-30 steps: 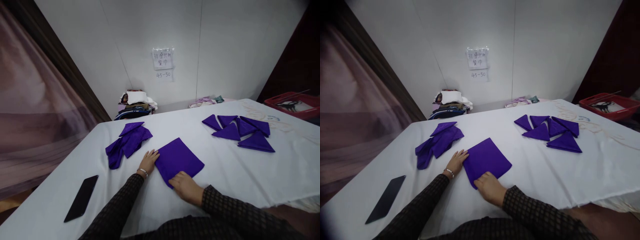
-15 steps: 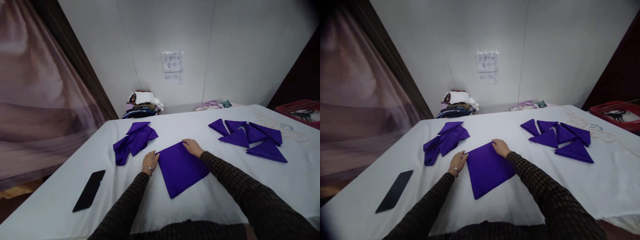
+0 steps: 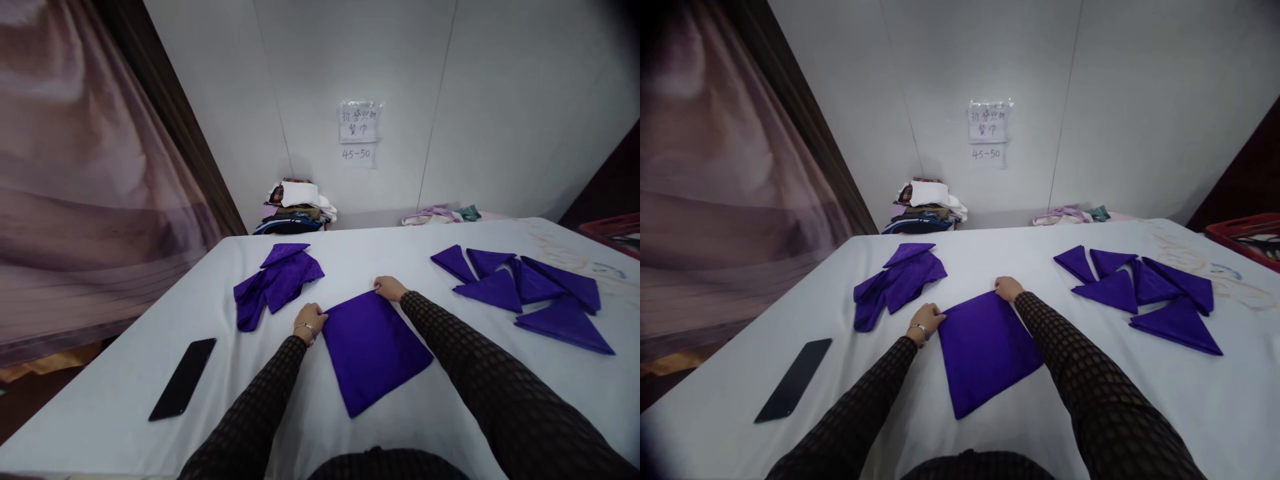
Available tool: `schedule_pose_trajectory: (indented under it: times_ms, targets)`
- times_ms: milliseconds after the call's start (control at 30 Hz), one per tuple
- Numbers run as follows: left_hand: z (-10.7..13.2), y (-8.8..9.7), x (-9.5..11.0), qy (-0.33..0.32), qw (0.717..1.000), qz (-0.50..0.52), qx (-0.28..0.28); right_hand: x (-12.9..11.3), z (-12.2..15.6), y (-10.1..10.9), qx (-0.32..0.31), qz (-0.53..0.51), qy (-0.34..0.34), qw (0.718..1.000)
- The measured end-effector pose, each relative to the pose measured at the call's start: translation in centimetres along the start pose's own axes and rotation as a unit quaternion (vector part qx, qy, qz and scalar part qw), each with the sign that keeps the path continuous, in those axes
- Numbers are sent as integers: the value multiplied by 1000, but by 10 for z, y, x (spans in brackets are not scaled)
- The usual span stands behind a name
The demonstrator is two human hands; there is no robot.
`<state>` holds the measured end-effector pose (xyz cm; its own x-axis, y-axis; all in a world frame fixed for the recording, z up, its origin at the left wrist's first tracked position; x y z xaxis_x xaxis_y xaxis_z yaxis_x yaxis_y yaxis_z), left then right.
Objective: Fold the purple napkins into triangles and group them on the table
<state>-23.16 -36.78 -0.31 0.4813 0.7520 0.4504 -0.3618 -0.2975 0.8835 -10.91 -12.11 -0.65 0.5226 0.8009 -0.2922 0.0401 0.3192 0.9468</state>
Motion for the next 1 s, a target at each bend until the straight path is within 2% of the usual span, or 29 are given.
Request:
schedule_pose_trajectory:
  times_ms: [200,367,467,567,667,767,833,900,1000]
  targets:
    - [-4,4,-3,-3,1000,25,-7,0,0,4,-19,-45,2,999]
    - [-29,3,7,-34,998,55,6,14,8,13,-7,-133,-27,991]
    - [-57,-3,32,-67,995,70,12,35,18,17,0,-182,-73,981]
    - [-84,-12,70,-100,992,75,13,60,30,20,15,-204,-118,972]
    - [-96,-24,110,-135,988,78,11,87,43,22,28,-193,-153,969]
    - [-88,-38,136,-180,980,79,8,110,57,24,40,-159,-175,971]
    - [-71,-48,141,-219,973,76,-2,120,65,25,47,-135,-178,974]
    - [-48,-57,137,-266,962,52,-23,127,72,25,51,-119,-173,976]
    - [-15,-66,120,-312,948,-20,-60,131,83,23,48,-109,-164,979]
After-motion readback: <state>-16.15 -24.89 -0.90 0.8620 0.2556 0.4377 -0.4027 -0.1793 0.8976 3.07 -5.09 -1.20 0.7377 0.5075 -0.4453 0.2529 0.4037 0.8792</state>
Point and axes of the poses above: each hand's wrist, its own z-axis away from the middle knuckle, its own y-axis out of the back of the hand, x = y × z, the point moved 4 cm from there along -z, towards the middle knuckle, and after that the axes turned 4 degrees about z, right-handed, at the moved point
